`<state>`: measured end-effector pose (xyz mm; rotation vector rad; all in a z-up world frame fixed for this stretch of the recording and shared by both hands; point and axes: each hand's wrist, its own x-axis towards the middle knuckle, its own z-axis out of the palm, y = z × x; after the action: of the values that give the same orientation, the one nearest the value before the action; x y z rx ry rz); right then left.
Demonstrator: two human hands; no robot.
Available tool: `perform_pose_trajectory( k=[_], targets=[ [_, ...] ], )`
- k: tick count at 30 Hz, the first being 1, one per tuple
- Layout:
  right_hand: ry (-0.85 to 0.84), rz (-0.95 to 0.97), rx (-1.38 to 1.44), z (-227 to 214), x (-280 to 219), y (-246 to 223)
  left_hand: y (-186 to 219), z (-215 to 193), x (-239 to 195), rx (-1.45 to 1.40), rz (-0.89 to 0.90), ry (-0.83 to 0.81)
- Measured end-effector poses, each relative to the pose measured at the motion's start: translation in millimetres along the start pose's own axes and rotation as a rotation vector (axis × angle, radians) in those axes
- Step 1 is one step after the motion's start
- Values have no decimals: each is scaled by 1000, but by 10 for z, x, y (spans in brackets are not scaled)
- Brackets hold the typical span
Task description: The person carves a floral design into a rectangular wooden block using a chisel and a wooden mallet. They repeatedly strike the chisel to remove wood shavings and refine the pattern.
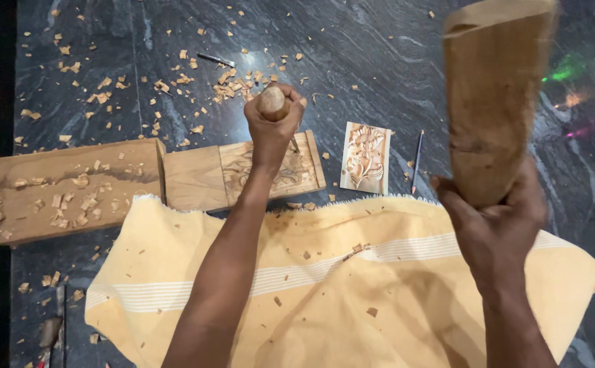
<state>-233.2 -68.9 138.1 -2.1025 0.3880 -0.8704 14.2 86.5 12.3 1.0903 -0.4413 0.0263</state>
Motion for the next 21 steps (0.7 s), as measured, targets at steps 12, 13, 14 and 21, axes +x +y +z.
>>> perform_pose_trajectory(
  k=[12,13,14,21],
  targets=[
    [62,-155,-71,-128,145,-290,-51,39,-3,145,106,-81],
    [56,-194,-72,-119,163,-307,-72,38,-12,152,89,-82],
    [52,-217,-47,-90,196,-319,-102,42,-24,160,73,-84],
    [-407,-436,-967,596,532,-57,-291,97,-148,282,79,-126]
  ],
)
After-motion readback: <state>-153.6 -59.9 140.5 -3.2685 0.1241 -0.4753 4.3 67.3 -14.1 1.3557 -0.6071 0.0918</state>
